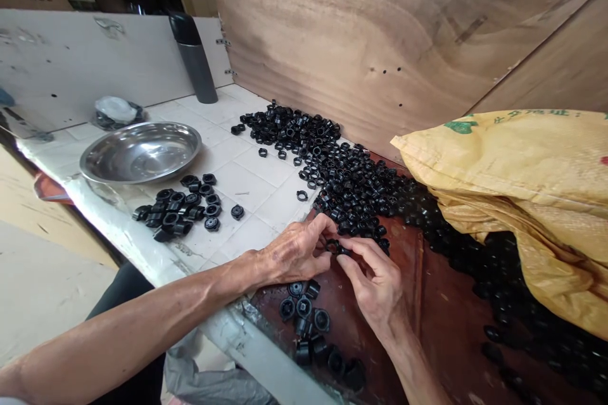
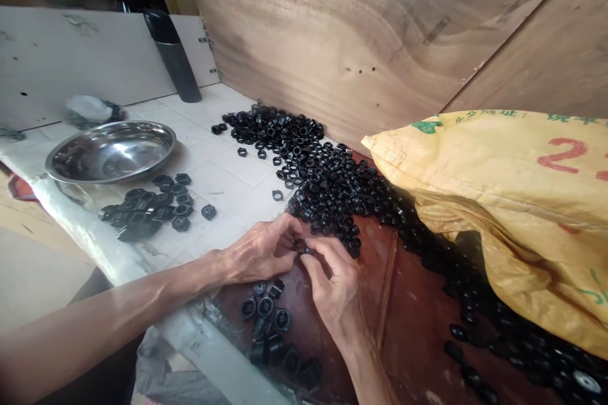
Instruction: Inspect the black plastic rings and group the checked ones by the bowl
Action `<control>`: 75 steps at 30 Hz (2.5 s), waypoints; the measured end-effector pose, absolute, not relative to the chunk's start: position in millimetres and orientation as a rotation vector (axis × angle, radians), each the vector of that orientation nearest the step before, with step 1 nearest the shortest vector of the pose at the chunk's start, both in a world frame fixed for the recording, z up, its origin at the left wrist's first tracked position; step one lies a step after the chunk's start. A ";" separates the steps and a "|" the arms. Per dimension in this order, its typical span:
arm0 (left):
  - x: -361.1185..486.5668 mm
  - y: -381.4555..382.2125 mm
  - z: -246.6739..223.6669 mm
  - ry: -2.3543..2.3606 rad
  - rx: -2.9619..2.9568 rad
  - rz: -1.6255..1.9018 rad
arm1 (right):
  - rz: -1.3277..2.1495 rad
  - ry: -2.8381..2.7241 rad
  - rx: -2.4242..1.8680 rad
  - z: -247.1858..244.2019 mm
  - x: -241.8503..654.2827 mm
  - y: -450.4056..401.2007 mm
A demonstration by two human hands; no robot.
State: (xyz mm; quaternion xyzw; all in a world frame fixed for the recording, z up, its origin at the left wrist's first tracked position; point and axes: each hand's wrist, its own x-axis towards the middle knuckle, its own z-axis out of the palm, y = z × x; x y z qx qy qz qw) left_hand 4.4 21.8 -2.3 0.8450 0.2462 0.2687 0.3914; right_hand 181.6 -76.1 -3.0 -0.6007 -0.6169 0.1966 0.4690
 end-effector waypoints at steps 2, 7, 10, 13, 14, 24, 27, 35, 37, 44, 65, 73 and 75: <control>4.4 21.0 0.1 0.607 2.072 0.712 | 0.488 -1.554 -1.454 1.6 182.0 -78.7; 3.5 19.8 1.7 0.598 2.117 0.724 | 0.450 -1.488 -1.479 7.3 178.9 -81.7; 1.7 18.9 2.7 0.572 2.130 0.723 | 0.480 -1.429 -1.489 3.5 178.3 -79.0; 0.5 18.2 3.5 0.531 2.033 0.728 | 0.553 -1.430 -1.470 -1.7 179.8 -77.1; 0.6 18.0 3.6 0.512 1.994 0.729 | 0.578 -1.421 -1.464 -2.5 180.4 -77.1; 1.9 20.7 8.9 0.421 2.019 0.856 | 0.621 -1.370 -1.446 11.7 178.2 -81.8; 1.3 22.6 7.6 0.346 2.026 0.893 | 0.674 -1.291 -1.488 13.2 177.1 -83.8; 4.4 22.9 7.1 0.270 1.917 0.937 | 0.619 -1.316 -1.431 11.8 179.2 -87.2; 4.0 22.5 8.0 0.267 1.907 0.924 | 0.585 -1.344 -1.409 12.5 179.1 -86.7; 3.6 22.5 4.2 0.257 1.913 0.931 | 0.457 -1.405 -1.459 16.9 176.6 -87.1; 10.3 17.2 2.1 0.408 1.686 0.861 | 0.407 -1.511 -1.568 12.8 178.0 -85.9; 8.7 18.9 5.5 0.404 1.737 0.860 | 0.326 -1.473 -1.703 16.9 177.7 -84.8; 7.9 18.4 4.8 0.474 1.715 0.857 | 0.364 -1.514 -1.661 18.8 176.4 -85.7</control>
